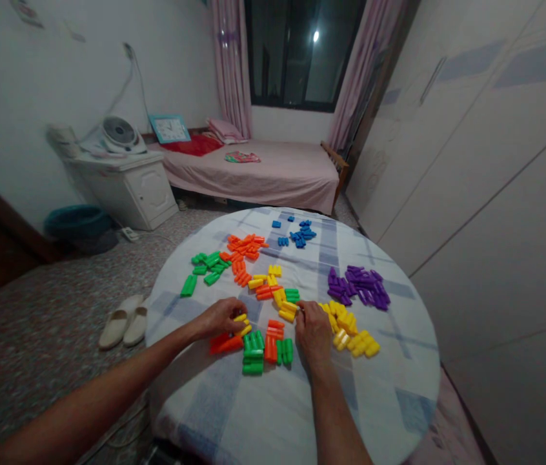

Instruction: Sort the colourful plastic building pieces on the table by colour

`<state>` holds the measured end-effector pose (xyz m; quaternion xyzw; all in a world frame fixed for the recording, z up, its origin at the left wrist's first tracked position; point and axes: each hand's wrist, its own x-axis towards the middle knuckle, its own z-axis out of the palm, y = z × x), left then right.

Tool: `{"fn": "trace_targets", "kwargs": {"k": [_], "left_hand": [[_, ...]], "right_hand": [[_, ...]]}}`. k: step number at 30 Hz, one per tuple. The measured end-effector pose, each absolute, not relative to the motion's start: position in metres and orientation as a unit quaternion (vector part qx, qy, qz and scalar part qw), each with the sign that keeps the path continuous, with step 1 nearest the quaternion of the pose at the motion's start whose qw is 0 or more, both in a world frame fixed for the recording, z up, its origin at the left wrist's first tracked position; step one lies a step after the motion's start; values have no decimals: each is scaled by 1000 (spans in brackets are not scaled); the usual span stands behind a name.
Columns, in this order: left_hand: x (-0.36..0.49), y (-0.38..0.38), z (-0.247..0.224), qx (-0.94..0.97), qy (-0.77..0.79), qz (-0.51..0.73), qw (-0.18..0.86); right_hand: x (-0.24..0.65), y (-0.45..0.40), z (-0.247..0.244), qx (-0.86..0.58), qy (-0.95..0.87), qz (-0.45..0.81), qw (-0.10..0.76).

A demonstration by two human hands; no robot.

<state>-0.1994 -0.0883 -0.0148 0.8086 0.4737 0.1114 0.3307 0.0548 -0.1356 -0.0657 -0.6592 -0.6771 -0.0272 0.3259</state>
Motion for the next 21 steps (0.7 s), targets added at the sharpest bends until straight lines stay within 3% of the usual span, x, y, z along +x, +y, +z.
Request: {"fn": "trace_targets", "kwargs": {"k": [6,10,13,21], "left_hand": [[-182,-91,0,810,459,160,329],[-161,-106,6,848,335,203,357],[-150,-117,5,880,265,160,359],[-136,-121,9,910,272,81,301]], "right_hand": [[55,-135,-65,-657,-678,-23,329],[54,-136,-64,-656,-678,-22,331],[53,-137,-63,-656,-679,-21,329],[56,-135,-67,-648,-682,-21,339]]}}
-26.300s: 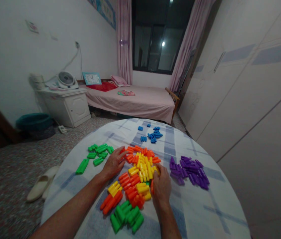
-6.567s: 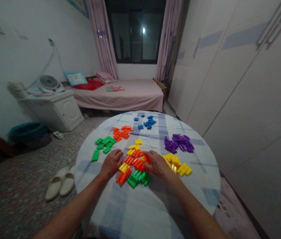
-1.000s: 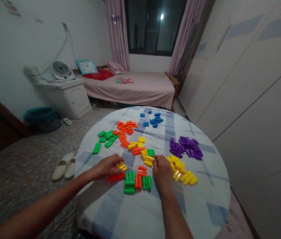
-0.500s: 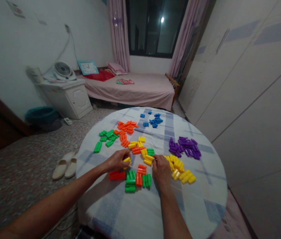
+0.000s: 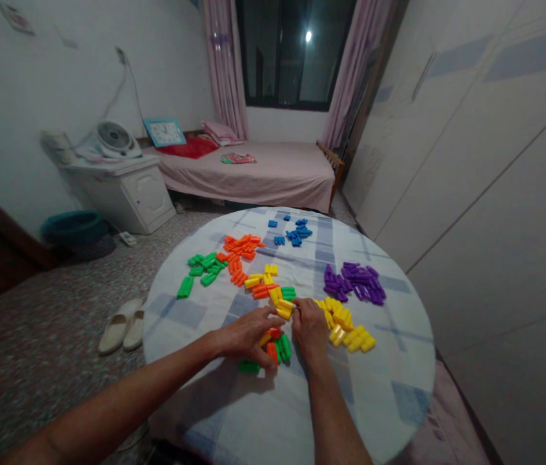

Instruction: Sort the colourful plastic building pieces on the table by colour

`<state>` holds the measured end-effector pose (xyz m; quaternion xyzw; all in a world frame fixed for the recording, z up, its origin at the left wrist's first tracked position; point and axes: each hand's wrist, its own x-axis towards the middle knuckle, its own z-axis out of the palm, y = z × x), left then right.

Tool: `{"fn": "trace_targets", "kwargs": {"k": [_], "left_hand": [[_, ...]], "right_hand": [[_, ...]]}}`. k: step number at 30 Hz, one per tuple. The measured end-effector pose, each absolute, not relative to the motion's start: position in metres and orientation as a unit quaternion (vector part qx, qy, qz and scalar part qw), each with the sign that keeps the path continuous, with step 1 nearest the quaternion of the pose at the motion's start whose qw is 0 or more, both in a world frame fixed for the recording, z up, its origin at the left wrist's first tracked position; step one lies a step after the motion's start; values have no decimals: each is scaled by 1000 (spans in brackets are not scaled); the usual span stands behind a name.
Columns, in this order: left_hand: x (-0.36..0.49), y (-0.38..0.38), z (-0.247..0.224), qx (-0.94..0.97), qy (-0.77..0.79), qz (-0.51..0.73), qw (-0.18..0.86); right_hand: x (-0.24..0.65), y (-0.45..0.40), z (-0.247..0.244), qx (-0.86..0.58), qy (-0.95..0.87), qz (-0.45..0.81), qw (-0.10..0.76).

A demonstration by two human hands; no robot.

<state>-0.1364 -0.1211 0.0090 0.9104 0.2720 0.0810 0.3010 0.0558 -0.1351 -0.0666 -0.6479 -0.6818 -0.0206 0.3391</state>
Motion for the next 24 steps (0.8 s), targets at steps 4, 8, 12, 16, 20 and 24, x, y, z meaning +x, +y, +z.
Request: {"fn": "trace_targets", "kwargs": {"k": [4,8,12,16,20,24], "left_hand": [[-133,-117,9,907,291,91,289],[-135,-119,3,903,329,89,262],[-136,-124,-6,904,354,51,235],[-132,-123,-9,899,380,63,209],[-124,-118,-10,889,389,73,230],[-121,-112,-17,874,380,123,275]], "right_hand": [[55,-136,-66,-651,-680,-22,337],[54,-136,-65,-657,-677,-20,332],[54,-136,-65,-655,-677,-16,334],[54,-136,-65,-657,-677,-18,331],[54,-136,-65,-655,-681,-21,327],[55,-136,-66,-656,-680,-22,327]]}}
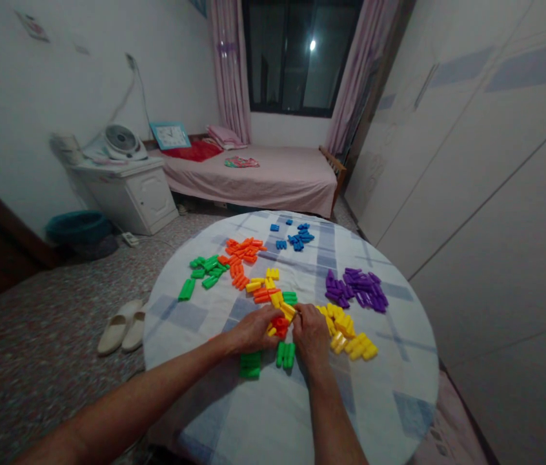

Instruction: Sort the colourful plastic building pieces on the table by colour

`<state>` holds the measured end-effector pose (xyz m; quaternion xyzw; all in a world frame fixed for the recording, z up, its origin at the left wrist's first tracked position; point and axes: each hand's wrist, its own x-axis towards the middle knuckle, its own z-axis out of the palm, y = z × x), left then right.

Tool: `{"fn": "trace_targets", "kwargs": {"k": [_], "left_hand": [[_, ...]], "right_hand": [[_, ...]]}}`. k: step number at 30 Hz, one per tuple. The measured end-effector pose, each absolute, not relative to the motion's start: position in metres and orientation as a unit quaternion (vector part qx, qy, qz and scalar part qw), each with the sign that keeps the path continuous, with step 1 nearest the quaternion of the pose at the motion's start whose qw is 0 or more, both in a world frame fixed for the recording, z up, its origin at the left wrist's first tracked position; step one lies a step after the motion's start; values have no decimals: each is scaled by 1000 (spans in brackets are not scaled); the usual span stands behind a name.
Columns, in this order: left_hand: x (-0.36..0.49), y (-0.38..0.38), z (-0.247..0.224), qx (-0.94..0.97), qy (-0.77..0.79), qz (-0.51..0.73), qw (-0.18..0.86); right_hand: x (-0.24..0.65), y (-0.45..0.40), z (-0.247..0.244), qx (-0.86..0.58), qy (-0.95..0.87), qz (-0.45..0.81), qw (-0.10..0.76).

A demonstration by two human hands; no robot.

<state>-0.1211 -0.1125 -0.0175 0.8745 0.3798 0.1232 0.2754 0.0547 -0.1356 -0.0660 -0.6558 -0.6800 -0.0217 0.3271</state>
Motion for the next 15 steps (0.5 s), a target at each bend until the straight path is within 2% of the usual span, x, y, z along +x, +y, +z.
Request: {"fn": "trace_targets", "kwargs": {"k": [5,11,15], "left_hand": [[-120,-107,-29,849,381,203,304],[-134,-93,-28,744,447,260,424],[-156,-73,-13,736,501,267,368]], "right_hand": [[55,-135,-66,-655,-681,-23,326],[55,-136,-65,-658,-679,-10,325],[55,-135,-66,-656,-681,-12,325]]}}
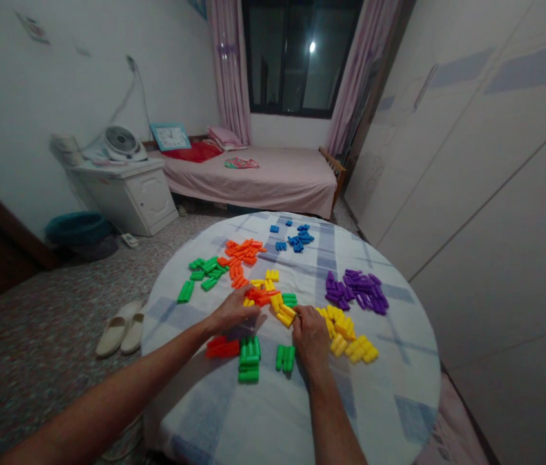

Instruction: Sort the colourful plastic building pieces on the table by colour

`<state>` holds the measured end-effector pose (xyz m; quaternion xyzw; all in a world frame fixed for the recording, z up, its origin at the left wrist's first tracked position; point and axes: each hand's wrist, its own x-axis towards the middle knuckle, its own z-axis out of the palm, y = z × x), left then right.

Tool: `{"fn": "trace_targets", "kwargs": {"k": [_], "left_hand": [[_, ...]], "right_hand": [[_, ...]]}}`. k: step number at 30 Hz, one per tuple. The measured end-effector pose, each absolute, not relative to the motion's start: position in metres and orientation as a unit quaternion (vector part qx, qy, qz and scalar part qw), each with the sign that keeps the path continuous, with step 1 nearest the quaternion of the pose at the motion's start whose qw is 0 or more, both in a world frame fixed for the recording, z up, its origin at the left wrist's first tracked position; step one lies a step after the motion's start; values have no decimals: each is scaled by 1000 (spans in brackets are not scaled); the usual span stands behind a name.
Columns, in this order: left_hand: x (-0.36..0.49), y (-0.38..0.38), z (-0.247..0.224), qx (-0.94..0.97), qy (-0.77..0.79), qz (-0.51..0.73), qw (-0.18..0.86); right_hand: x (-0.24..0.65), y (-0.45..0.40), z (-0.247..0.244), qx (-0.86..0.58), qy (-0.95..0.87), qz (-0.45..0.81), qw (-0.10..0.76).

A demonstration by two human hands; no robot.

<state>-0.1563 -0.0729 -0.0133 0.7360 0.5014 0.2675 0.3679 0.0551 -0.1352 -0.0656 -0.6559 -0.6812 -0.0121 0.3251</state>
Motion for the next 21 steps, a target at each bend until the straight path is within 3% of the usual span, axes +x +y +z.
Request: {"fn": "trace_targets", "kwargs": {"k": [10,13,18,21], "left_hand": [[-184,11,30,751,575,275,176],[-195,-22,32,803,532,232,135],[-223,-104,25,888,382,13,254],[-227,-132,11,892,397,2,217]], "right_hand": [[55,-136,-66,-658,-679,-23,325],[55,-136,-65,-655,-681,-17,326],[54,-135,-64,-657,-683,-13,320],[54,-135,-63,-657,-682,-16,321]]}}
